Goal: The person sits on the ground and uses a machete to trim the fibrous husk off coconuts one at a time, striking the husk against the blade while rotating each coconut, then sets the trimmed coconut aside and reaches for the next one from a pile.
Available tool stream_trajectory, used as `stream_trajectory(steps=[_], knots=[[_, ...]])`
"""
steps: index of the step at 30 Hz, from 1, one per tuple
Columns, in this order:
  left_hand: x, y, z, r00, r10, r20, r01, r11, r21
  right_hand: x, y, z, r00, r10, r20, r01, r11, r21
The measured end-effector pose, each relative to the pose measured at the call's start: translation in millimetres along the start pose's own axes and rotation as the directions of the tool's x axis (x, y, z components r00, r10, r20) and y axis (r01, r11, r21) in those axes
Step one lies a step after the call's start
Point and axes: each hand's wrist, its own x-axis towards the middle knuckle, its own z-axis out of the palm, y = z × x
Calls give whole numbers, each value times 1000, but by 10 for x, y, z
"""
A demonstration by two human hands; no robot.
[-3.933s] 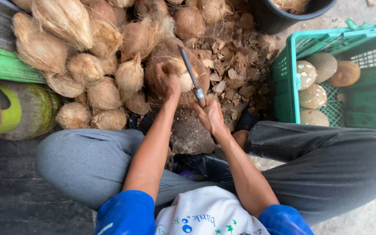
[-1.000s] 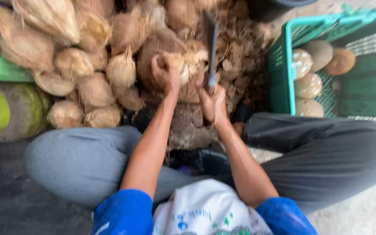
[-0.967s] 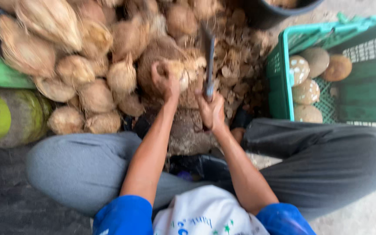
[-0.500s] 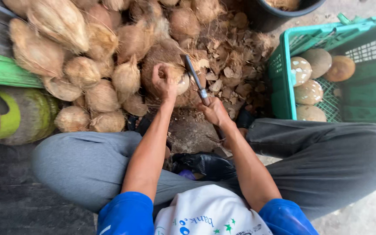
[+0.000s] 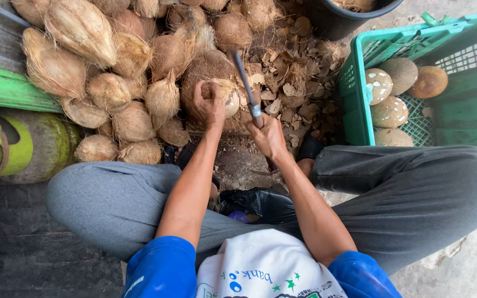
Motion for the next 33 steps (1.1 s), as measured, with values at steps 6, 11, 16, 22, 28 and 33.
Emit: stream_trajectory(steps=[6, 11, 16, 22, 28, 33], knots=[[16, -44, 10, 999, 27, -46, -25, 999, 29, 61, 120, 39, 990, 136, 27, -134, 989, -67], [61, -70, 39, 1000, -11, -25, 11, 1000, -28, 116, 198, -2, 974, 214, 74, -187, 945, -270], [86, -109, 74, 999, 37, -36, -35, 998, 54, 93, -49, -33, 981, 184, 53, -176, 976, -130], [91, -156, 74, 999, 2, -36, 3, 993, 114, 59, -154, 122, 994, 101, 32, -99, 994, -42], [84, -145, 28, 997, -41, -59, 43, 999, 24, 78, 26, 157, 980, 179, 88, -170, 980, -100], [80, -51, -6, 988, -135, 76, 145, 979, -146, 75, 107, 157, 966, 218, 142, -220, 975, -5]])
